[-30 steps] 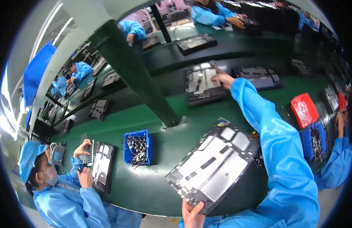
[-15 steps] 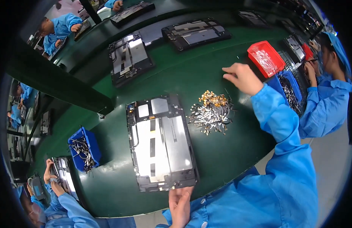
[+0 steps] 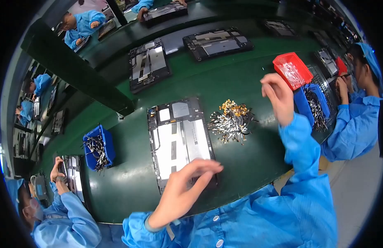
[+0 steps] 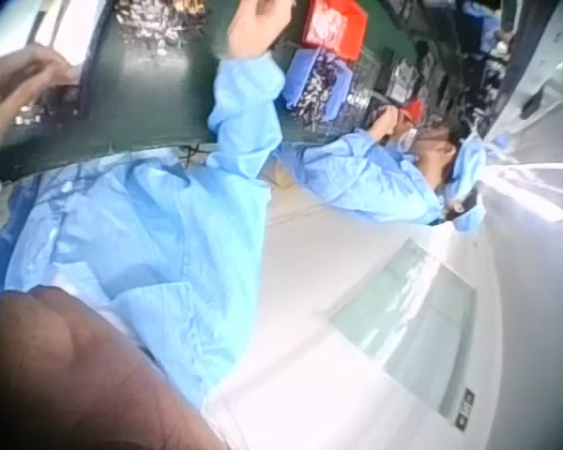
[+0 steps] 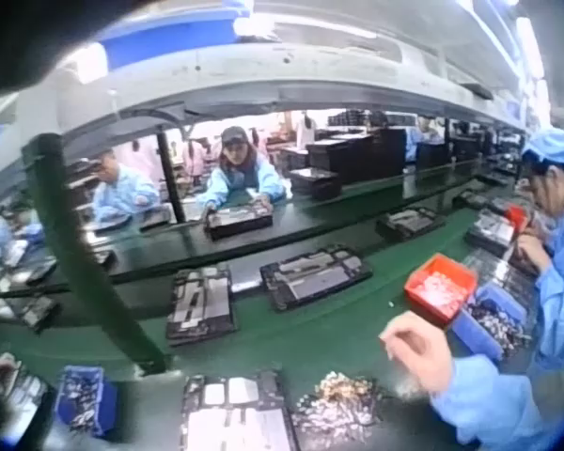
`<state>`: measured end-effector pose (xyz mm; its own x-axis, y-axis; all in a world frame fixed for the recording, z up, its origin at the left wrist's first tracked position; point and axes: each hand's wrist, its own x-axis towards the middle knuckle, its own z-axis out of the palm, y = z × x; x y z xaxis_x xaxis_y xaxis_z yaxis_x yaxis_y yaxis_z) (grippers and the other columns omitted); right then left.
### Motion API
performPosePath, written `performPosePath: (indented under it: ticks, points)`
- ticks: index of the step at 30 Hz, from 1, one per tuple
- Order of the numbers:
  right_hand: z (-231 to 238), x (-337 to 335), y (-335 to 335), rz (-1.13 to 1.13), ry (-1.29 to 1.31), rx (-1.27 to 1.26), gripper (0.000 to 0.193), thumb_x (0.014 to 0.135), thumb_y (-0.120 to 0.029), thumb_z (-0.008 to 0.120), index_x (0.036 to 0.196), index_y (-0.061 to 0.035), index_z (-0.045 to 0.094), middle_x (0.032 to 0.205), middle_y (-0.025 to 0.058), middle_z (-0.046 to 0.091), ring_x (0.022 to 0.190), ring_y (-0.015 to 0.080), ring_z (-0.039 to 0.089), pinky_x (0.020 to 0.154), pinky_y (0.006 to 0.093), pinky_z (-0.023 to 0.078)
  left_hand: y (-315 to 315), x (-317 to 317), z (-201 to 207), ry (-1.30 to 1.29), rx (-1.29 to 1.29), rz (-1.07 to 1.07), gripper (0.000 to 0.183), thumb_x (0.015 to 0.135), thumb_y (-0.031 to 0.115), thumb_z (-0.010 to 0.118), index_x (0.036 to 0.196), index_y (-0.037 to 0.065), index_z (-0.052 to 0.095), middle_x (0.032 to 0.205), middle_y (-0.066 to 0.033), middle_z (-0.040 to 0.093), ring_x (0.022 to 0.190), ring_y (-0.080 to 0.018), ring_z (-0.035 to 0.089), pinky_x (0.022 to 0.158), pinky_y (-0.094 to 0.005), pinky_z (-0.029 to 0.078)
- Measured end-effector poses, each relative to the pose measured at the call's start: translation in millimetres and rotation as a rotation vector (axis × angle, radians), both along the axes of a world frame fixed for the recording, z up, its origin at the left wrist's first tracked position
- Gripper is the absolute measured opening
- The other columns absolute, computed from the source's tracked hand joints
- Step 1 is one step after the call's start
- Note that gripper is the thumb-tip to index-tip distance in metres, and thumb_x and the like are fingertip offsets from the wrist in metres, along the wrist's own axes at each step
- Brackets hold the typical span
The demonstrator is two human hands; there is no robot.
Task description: The person assembles internal electronics components, a battery, and ribbon cables onto a tablet chassis by hand, taking the components from a bin and attaching them to the chassis.
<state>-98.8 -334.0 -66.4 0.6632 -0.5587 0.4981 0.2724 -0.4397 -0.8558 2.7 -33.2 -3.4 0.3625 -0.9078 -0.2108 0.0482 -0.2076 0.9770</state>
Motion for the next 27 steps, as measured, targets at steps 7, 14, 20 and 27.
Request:
performPosePath:
  ticks: [7, 14, 20, 27]
  points:
    - [34, -15, 99, 0.141, -0.342, 0.141, 0.016, 0.089, 0.004, 0.056, 0.102, -0.0029, 0.051, 0.097, 0.0125, 0.053, 0.080, 0.0171, 0.056, 0.074, 0.0308, 0.048, -38, -26, 20, 0.187, -0.112, -0.094, 0.023, 0.097, 0.007, 0.048, 0.113, -0.005, 0.057, 0.103, -0.0132, 0.065, 0.098, -0.0177, 0.062, 0.089, -0.0302, 0.049]
    - [39, -29, 96, -0.038, -0.199, -0.549, 0.027, 0.066, 0.011, 0.070, 0.089, -0.0021, 0.064, 0.087, 0.0133, 0.067, 0.075, 0.0274, 0.065, 0.064, 0.0343, 0.053, -25, -19, 5, 0.243, -0.140, -0.120, 0.029, 0.098, 0.005, 0.039, 0.120, -0.009, 0.052, 0.110, -0.0186, 0.063, 0.100, -0.0237, 0.063, 0.090, -0.0333, 0.049]
    - [52, -30, 75, -0.100, -0.155, -0.878, 0.022, 0.068, 0.009, 0.068, 0.088, -0.0002, 0.066, 0.087, 0.0158, 0.066, 0.078, 0.0309, 0.066, 0.068, 0.0386, 0.055, 4, -1, 10, 0.425, -0.099, -0.223, 0.045, 0.091, 0.002, 0.048, 0.135, -0.002, 0.041, 0.116, -0.0172, 0.062, 0.103, -0.0249, 0.063, 0.095, -0.0354, 0.049]
    - [-45, -55, -40, -0.160, 0.379, -0.677, 0.025, 0.084, 0.014, 0.053, 0.103, 0.0021, 0.062, 0.107, 0.0134, 0.065, 0.101, 0.0237, 0.062, 0.090, 0.0304, 0.046, 90, 81, -16, -0.664, 0.103, 0.511, 0.020, 0.086, 0.005, 0.059, 0.106, 0.001, 0.064, 0.093, -0.0128, 0.069, 0.081, -0.0199, 0.067, 0.071, -0.0301, 0.052]
